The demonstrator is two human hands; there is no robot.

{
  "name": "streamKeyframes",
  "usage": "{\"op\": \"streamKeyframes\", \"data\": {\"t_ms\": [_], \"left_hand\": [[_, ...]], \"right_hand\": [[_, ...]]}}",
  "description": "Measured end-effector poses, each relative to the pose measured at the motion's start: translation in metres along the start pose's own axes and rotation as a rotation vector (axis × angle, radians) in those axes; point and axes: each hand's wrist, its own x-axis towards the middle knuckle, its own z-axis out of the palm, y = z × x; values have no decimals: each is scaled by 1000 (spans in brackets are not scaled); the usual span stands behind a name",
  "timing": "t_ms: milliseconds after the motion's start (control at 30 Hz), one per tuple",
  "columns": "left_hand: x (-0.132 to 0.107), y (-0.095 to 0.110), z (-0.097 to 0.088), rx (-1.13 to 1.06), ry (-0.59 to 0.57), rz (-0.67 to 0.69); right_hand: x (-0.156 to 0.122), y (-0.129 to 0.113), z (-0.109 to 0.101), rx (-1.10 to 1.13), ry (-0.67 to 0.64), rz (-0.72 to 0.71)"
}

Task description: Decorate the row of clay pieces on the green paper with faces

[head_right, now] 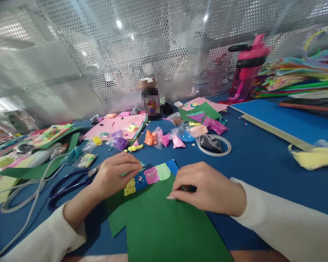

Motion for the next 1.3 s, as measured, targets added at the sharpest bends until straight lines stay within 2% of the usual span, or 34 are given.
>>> {"op": "streamKeyframes", "data": {"t_ms": [300,500,600,867,1067,1300], "left_hand": [[-2,0,-2,21,16,-28],[-2,-3,-5,46,1,-30],[-2,-4,-7,50,-33,-20],[-2,-3,-15,97,-19,-33],[-1,-4,-12,113,-53,-38],[-1,-5,-12,98,-90,-47]], "right_hand": [[5,26,-19,-162,169,164],[7,39,-28,-203,234,385],[8,42,-30,-192,278,399],[8,44,-30,-202,210,420],[7,47,-30,-142,147,406],[6,50,-31,-148,144,415]]}}
